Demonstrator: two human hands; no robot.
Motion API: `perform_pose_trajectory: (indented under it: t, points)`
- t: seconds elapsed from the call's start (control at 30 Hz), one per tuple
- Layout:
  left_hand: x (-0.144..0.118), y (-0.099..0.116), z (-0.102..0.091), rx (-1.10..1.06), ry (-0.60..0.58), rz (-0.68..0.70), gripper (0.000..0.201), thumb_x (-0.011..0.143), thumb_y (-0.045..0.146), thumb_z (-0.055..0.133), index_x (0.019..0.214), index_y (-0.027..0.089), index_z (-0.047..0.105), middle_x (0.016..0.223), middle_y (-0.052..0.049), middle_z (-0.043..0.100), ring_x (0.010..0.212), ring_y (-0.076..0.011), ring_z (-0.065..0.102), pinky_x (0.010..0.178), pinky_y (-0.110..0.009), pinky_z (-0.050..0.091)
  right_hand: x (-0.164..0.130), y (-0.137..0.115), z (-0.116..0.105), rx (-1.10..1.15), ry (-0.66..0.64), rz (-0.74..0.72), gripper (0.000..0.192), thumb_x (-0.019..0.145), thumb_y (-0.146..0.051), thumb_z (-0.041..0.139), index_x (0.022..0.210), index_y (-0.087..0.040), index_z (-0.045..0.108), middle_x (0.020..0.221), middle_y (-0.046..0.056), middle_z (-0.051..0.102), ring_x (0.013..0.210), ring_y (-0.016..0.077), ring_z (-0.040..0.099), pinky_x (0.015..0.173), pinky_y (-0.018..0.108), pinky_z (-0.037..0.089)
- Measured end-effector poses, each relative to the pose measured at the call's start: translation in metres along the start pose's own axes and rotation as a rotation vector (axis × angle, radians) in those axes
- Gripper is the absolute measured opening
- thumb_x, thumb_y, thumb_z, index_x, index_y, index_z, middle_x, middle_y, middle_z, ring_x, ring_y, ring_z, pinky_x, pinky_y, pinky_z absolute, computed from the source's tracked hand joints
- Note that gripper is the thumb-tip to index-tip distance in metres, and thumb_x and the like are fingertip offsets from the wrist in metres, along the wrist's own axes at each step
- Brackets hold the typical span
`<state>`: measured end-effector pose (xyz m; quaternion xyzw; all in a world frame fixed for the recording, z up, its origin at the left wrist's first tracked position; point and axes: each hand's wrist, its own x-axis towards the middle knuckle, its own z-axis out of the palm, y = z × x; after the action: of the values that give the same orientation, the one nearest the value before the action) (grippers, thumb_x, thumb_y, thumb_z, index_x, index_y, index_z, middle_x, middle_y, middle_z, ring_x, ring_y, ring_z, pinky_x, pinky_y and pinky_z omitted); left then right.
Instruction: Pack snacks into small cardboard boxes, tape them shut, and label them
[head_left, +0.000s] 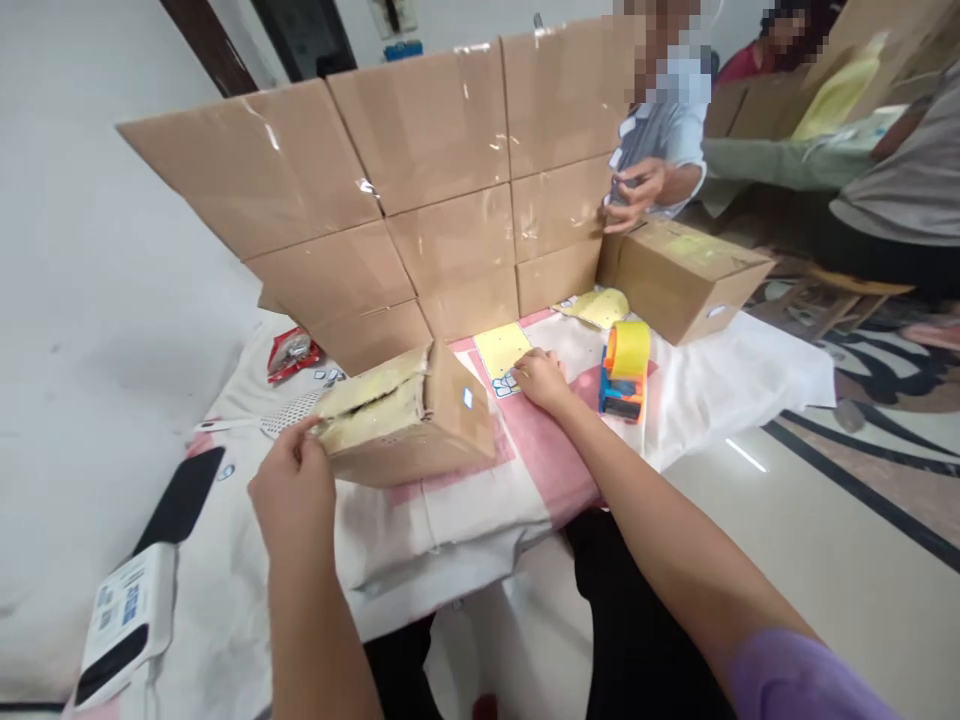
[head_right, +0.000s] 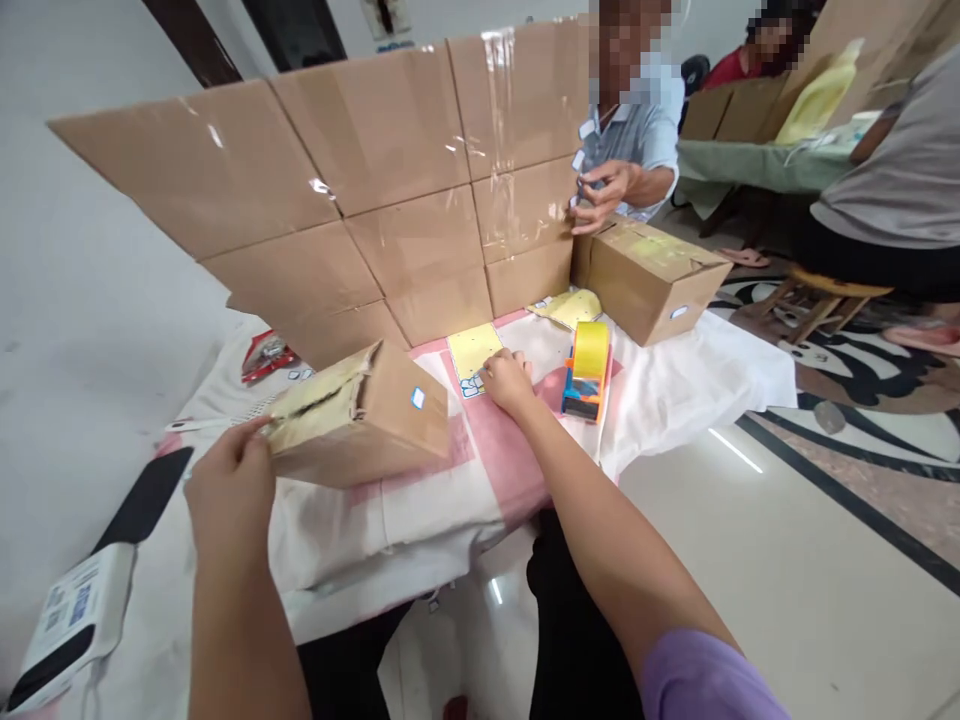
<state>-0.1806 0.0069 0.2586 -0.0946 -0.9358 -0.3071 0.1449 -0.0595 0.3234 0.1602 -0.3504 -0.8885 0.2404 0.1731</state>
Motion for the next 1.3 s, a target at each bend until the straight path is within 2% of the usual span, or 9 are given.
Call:
perform_pose_trajectory:
  t: [0.2,0.37,0.47,0.6,0.73,0.9,1.07,1.2,1.3]
  points:
    - [-0.007,0.008,0.011,0.014,0.171,0.058,0.037,0.084,0.030,0.050,0.108,0.027,0.077,0.083,-0.003,0.075,0.086,-0.0239,0.067,0.084,-0.033,0.049,-0.001,-0.015,0.007,0.068,0.037,0.007,0.011,0.089,-0.018,0.053,0.089,-0.019,0.065,0.102,0.011,0.068,0.104,0.0281,0.053,0.089,0.040,0.035]
    - [-0.010,0.007,0.015,-0.021,0.329,0.048,0.037,0.077,0.026,0.055,0.104,0.024,0.079,0.090,-0.003,0.078,0.082,-0.0207,0.069,0.087,-0.031,0.050,-0.004,-0.008,0.004,0.303,0.133,0.042,0.019,0.091,-0.015,0.045,0.106,-0.020,0.057,0.084,0.005,0.068,0.076,0.0202,0.058,0.072,0.030,0.040]
    - [-0.010,0.002,0.017,-0.064,0.362,0.089,0.035,0.077,0.024,0.054,0.101,0.022,0.080,0.094,-0.004,0.079,0.088,-0.0211,0.070,0.088,-0.030,0.051,-0.008,0.002,-0.001,0.441,0.139,0.093,0.029,0.088,-0.012,0.046,0.115,-0.020,0.053,0.078,0.001,0.066,0.064,0.0167,0.057,0.062,0.026,0.041]
    - [-0.011,-0.001,0.018,-0.107,0.362,0.126,0.033,0.079,0.021,0.053,0.099,0.020,0.080,0.099,-0.006,0.079,0.095,-0.0222,0.071,0.091,-0.030,0.051,-0.011,0.006,-0.005,0.562,0.088,0.110,0.027,0.087,-0.010,0.048,0.111,-0.019,0.056,0.073,-0.001,0.062,0.054,0.0130,0.057,0.057,0.023,0.043]
    - [-0.010,-0.004,0.019,-0.113,0.338,0.143,0.032,0.081,0.018,0.053,0.099,0.020,0.079,0.102,-0.004,0.079,0.098,-0.0207,0.071,0.092,-0.030,0.051,-0.010,0.002,-0.004,0.494,0.054,0.090,0.022,0.085,-0.010,0.049,0.101,-0.018,0.062,0.070,0.000,0.062,0.056,0.0141,0.058,0.061,0.025,0.045]
    - [-0.008,-0.005,0.020,-0.158,0.336,0.151,0.029,0.080,0.014,0.054,0.095,0.020,0.079,0.103,-0.004,0.079,0.099,-0.0227,0.071,0.091,-0.032,0.052,-0.007,-0.003,0.004,0.376,0.147,-0.050,0.021,0.078,-0.012,0.057,0.098,-0.019,0.058,0.094,0.005,0.066,0.084,0.0185,0.059,0.075,0.028,0.045]
    - [-0.006,-0.006,0.019,-0.190,0.339,0.145,0.028,0.075,0.011,0.058,0.091,0.019,0.080,0.094,-0.007,0.078,0.093,-0.0291,0.071,0.087,-0.041,0.052,-0.009,-0.011,0.005,0.467,0.156,-0.063,0.011,0.081,-0.014,0.053,0.091,-0.020,0.056,0.087,0.002,0.064,0.076,0.0162,0.057,0.070,0.027,0.044]
    - [-0.011,0.002,0.017,-0.226,0.538,0.287,0.023,0.068,0.010,0.069,0.088,0.018,0.079,0.095,-0.008,0.077,0.095,-0.0324,0.068,0.095,-0.050,0.046,-0.024,-0.026,-0.011,0.742,0.137,-0.046,0.007,0.080,-0.013,0.054,0.083,-0.020,0.053,0.079,-0.001,0.062,0.061,0.0118,0.060,0.059,0.023,0.046]
    - [-0.032,0.022,0.011,-0.336,0.658,0.496,0.021,0.070,0.008,0.069,0.089,0.016,0.076,0.090,-0.008,0.074,0.089,-0.0273,0.066,0.087,-0.044,0.049,-0.052,-0.044,-0.034,0.976,0.100,-0.038,0.008,0.080,-0.016,0.056,0.082,-0.020,0.050,0.073,-0.004,0.059,0.055,0.0110,0.063,0.052,0.021,0.046]
